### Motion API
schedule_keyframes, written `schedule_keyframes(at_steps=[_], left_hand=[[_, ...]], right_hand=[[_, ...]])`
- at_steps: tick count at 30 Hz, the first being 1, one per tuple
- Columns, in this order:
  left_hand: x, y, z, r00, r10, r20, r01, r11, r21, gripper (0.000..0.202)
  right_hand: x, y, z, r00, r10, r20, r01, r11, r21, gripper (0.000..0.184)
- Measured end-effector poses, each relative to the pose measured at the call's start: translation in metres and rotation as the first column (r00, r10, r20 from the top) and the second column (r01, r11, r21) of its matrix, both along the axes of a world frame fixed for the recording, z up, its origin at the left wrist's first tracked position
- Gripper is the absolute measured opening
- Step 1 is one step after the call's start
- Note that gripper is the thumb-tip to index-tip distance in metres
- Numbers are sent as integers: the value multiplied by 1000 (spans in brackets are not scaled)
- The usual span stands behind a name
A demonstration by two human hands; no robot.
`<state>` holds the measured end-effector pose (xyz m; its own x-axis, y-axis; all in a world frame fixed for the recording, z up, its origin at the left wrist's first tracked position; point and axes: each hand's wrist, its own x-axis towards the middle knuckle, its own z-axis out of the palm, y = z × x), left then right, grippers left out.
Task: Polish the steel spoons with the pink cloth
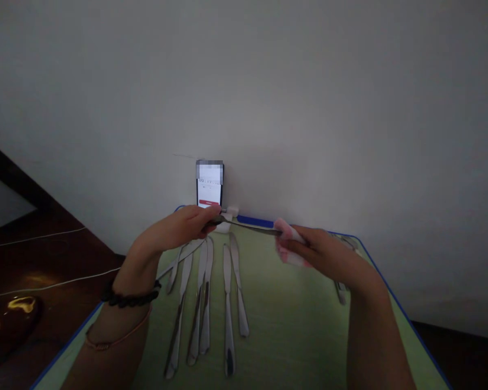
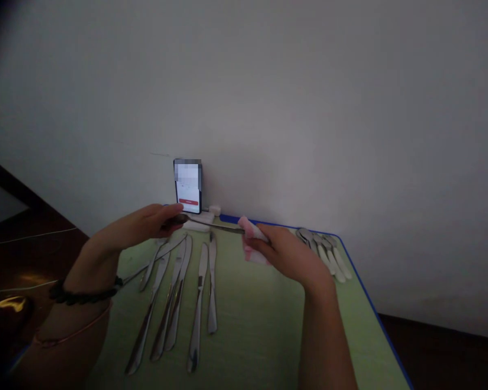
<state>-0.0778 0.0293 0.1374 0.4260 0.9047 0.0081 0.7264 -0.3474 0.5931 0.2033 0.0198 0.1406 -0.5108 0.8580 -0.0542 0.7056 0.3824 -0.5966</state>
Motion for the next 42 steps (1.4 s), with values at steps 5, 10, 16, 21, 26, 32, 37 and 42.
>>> schedule_keyframes(at_steps=[5, 10, 16, 21, 26, 32, 37, 42], left_hand=[[12, -1, 0, 998, 25, 49, -22, 998, -53, 40], [7, 6, -17, 999, -4, 50, 7, 998, -59, 37], [7, 10, -25, 997, -80, -1, 80, 993, -88, 30], [32, 0, -11, 977, -180, -118, 174, 983, -56, 29], [57, -12, -6, 970, -195, -147, 200, 980, 19, 32], [61, -8, -12, 973, -216, -84, 213, 976, -39, 49], [51, 1, -16, 984, -165, -73, 173, 978, 118, 23], [43, 3, -16, 991, -2, 130, 19, 991, -130, 47]], right_hand=[[-3, 0, 1, 999, -40, 5, 40, 999, 0, 35], [0, -6, 7, 999, 41, 15, -40, 997, -68, 33], [-3, -18, 14, 980, 195, 27, -181, 947, -264, 34], [-22, -14, 8, 967, 243, 83, -219, 950, -224, 31], [-41, -12, -1, 975, 205, 87, -202, 978, -41, 27], [-41, -10, -6, 979, 173, 106, -174, 985, 4, 27], [-14, -8, 0, 983, 185, 15, -185, 983, 0, 29], [4, -10, 9, 984, 178, -10, -178, 983, -42, 31]])
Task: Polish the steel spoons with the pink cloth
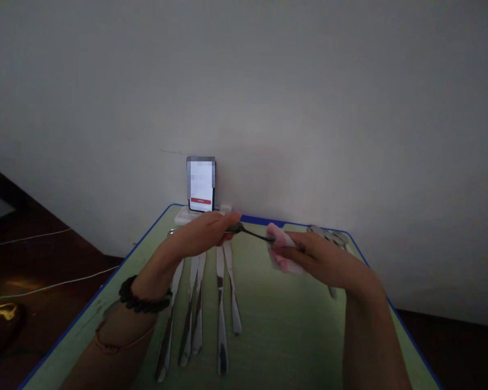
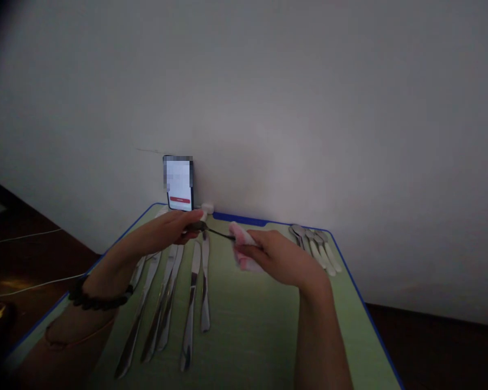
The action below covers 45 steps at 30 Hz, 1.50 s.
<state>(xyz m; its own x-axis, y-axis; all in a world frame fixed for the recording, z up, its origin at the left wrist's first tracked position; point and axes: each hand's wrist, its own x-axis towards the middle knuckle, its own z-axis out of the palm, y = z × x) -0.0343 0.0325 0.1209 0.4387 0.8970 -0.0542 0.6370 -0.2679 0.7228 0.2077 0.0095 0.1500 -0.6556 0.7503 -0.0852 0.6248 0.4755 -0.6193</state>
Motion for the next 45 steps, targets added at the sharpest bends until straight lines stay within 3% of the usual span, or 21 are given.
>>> schedule_keyframes(at_steps=[3, 9, 13, 22, 28, 30, 33, 37, 40, 45], left_hand=[[2, -1, -5, 998, 4, 67, -1, 999, -50, 45], [15, -6, -9, 992, -109, 70, 113, 992, -60, 38], [14, -8, -5, 993, -121, 8, 121, 993, 6, 31], [15, -12, 9, 997, -75, 22, 74, 996, 43, 49], [0, -7, 7, 981, 163, 102, -153, 984, -96, 50], [-1, -7, 7, 970, 189, 153, -169, 976, -134, 48], [6, -9, 7, 977, 103, 185, -77, 987, -142, 48], [25, -16, 5, 995, -21, 94, 26, 998, -58, 50], [38, -21, 4, 999, -31, -24, 33, 996, 79, 50], [36, -20, 6, 994, -94, -47, 100, 987, 128, 51]], right_hand=[[3, -1, 3, 999, -7, 52, 8, 1000, -13, 31], [-5, -7, 2, 992, -38, 122, 38, 999, 9, 28], [-11, -9, 0, 995, -17, 97, 18, 1000, -16, 26], [-7, -10, 1, 998, 65, -16, -67, 980, -188, 33], [0, -8, 3, 996, -90, 17, 90, 995, 37, 26], [0, -11, 5, 990, -131, 50, 126, 988, 92, 25], [-6, -16, 8, 981, -137, 134, 122, 986, 113, 23], [-19, -19, 5, 982, -81, 171, 61, 991, 117, 22], [-24, -14, -2, 991, -28, 134, 15, 995, 101, 20], [-15, -6, -6, 999, 33, -18, -33, 999, 30, 19]])
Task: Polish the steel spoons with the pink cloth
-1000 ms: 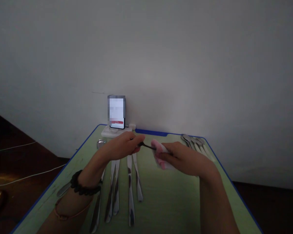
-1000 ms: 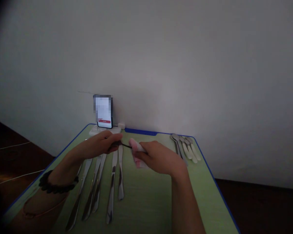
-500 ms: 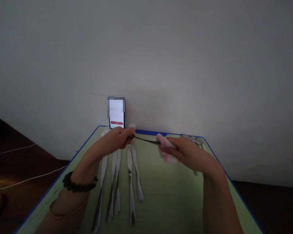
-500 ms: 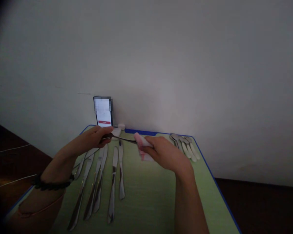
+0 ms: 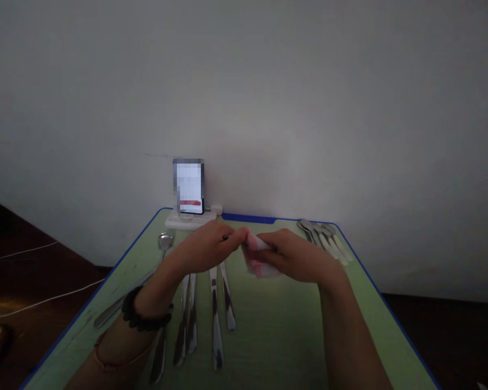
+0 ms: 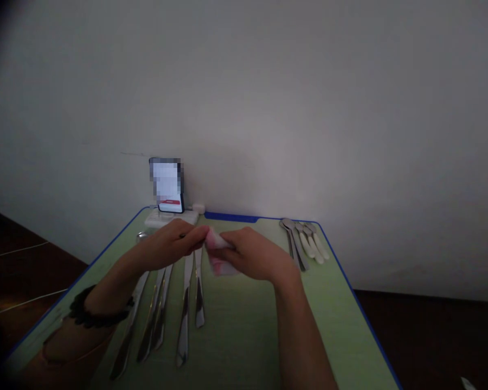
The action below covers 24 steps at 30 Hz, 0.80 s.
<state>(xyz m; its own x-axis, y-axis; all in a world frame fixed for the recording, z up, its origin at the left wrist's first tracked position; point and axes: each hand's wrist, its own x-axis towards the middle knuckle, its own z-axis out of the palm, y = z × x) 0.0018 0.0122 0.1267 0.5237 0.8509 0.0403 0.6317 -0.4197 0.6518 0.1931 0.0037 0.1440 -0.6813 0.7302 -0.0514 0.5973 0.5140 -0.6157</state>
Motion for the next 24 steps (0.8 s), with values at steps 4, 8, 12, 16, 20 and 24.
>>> schedule_keyframes(at_steps=[4, 8, 12, 16, 20, 24], left_hand=[[-15, 5, 3, 997, -68, 29, 65, 995, 72, 47], [-19, 6, 3, 993, -114, -8, 112, 966, 231, 40], [-10, 2, 1, 985, -159, -68, 173, 916, 363, 34], [-6, 1, -1, 987, -147, -71, 163, 895, 416, 35], [-8, 3, -1, 982, -173, -71, 187, 888, 419, 32], [-11, 6, -1, 983, -134, -129, 177, 887, 426, 34]], right_hand=[[12, 2, 5, 996, 12, -84, -25, 988, -155, 28], [15, 2, 5, 996, -14, -93, -9, 970, -243, 35], [6, 2, 0, 989, 23, -146, -55, 974, -222, 35], [-4, 0, -1, 985, 14, -173, -29, 996, -82, 33], [-3, -1, 1, 983, 34, -182, -41, 999, -32, 29], [6, 2, 0, 987, 47, -153, -58, 996, -68, 28]])
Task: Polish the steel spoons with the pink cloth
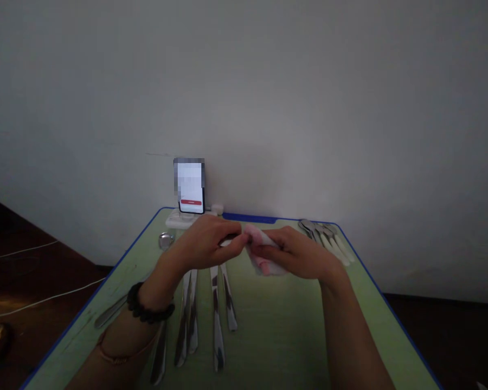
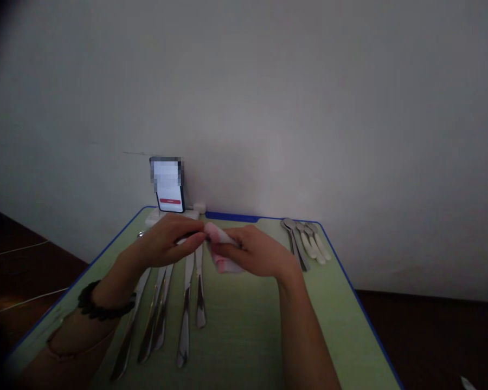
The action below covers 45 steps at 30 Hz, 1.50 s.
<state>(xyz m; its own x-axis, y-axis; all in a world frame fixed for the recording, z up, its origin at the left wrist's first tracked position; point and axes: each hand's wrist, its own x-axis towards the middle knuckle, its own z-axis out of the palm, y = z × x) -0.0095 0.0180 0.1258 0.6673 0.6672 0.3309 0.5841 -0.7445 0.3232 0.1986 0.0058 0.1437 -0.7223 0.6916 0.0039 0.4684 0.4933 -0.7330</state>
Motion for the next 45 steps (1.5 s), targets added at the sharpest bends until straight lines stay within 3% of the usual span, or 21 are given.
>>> schedule_keyframes(at_steps=[3, 14, 21, 25, 30, 38, 45], left_hand=[[-5, 3, 0, 998, 55, -23, -55, 998, -12, 38], [-25, 7, 3, 994, 76, 78, -66, 989, -130, 35], [-32, 10, 0, 969, 140, 205, -108, 981, -160, 36], [-26, 7, 1, 958, 109, 266, -60, 980, -188, 35], [-27, 8, -2, 918, 115, 379, -5, 960, -278, 36], [-20, 14, -12, 860, 208, 466, 63, 863, -501, 40], [-20, 26, -28, 894, 226, 388, 25, 837, -546, 43]], right_hand=[[7, 3, -2, 1000, 7, 24, -6, 999, -47, 31], [22, 2, 0, 995, -65, 71, 76, 982, -174, 38], [26, 0, 6, 984, -143, 107, 155, 981, -115, 40], [29, -1, 8, 988, -106, 110, 121, 983, -140, 40], [31, 0, 4, 998, -59, -13, 53, 963, -264, 41], [34, 7, -15, 922, -149, -358, -9, 914, -405, 46], [38, 15, -28, 945, -140, -294, -25, 869, -494, 46]])
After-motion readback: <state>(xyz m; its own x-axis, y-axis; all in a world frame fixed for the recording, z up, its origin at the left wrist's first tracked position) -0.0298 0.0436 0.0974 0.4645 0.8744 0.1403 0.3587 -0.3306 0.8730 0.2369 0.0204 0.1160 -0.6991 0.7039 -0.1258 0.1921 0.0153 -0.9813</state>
